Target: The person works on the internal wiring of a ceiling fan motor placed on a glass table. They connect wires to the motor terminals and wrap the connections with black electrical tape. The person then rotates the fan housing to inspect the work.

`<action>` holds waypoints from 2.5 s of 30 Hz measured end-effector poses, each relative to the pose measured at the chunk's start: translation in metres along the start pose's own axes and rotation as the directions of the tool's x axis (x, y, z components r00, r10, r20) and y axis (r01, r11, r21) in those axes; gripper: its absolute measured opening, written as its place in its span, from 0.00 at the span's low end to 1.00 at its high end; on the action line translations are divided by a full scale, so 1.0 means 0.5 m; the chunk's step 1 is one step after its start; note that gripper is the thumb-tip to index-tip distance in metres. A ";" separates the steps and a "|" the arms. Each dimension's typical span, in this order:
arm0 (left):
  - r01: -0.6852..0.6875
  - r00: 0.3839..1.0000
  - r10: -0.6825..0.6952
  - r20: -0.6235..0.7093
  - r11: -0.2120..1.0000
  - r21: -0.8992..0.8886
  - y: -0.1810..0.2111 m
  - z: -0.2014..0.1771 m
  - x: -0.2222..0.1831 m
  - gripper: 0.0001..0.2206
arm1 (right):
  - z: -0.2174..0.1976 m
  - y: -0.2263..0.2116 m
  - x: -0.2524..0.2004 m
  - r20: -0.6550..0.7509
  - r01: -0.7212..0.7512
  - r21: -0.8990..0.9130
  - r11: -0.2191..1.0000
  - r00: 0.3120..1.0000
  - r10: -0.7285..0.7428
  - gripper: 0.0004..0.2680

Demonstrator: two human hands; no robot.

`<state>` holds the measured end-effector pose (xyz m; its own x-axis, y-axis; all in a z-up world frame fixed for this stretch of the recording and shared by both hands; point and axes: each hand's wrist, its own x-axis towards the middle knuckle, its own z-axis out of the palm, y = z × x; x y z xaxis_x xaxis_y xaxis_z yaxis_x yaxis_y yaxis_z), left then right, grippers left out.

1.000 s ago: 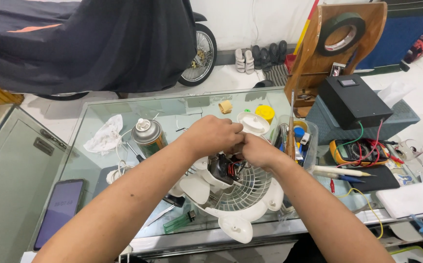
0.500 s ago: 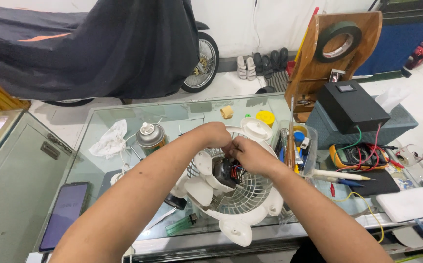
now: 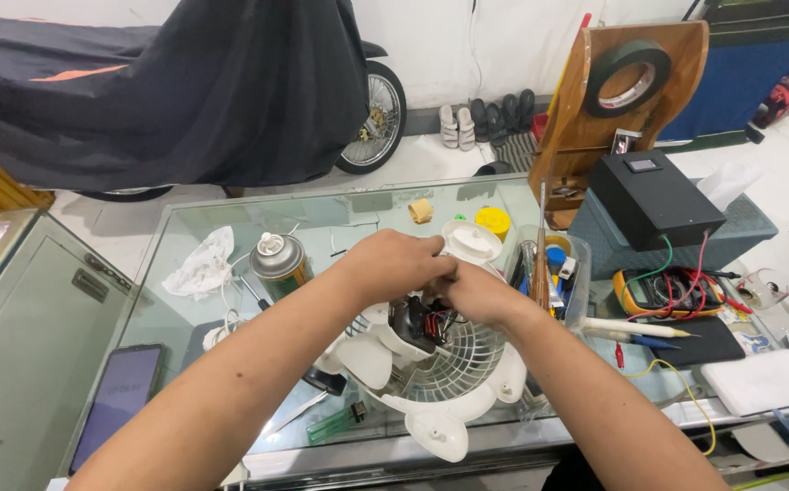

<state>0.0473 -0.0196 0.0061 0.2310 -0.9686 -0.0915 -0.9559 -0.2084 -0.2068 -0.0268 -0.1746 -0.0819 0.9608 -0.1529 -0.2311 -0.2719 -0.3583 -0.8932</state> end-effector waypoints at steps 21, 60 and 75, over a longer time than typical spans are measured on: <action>0.185 0.973 -0.134 0.190 0.942 -0.281 -0.047 0.074 0.085 0.08 | -0.002 -0.002 0.007 -0.023 0.020 -0.081 0.997 0.999 -0.022 0.08; -0.052 0.998 0.056 -0.025 0.988 0.146 0.002 -0.004 0.039 0.06 | -0.011 -0.008 -0.013 0.009 0.114 0.122 0.986 0.993 -0.116 0.08; -0.222 0.975 0.221 0.030 0.941 0.255 -0.025 -0.012 0.026 0.17 | -0.019 -0.023 -0.030 -0.017 0.071 0.113 0.991 0.997 -0.070 0.07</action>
<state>0.0613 -0.0305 0.0132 0.0188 -0.9863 -0.1638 -0.9047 0.0530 -0.4228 -0.0386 -0.1769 -0.0643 0.9764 -0.1433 -0.1619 -0.1951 -0.2617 -0.9452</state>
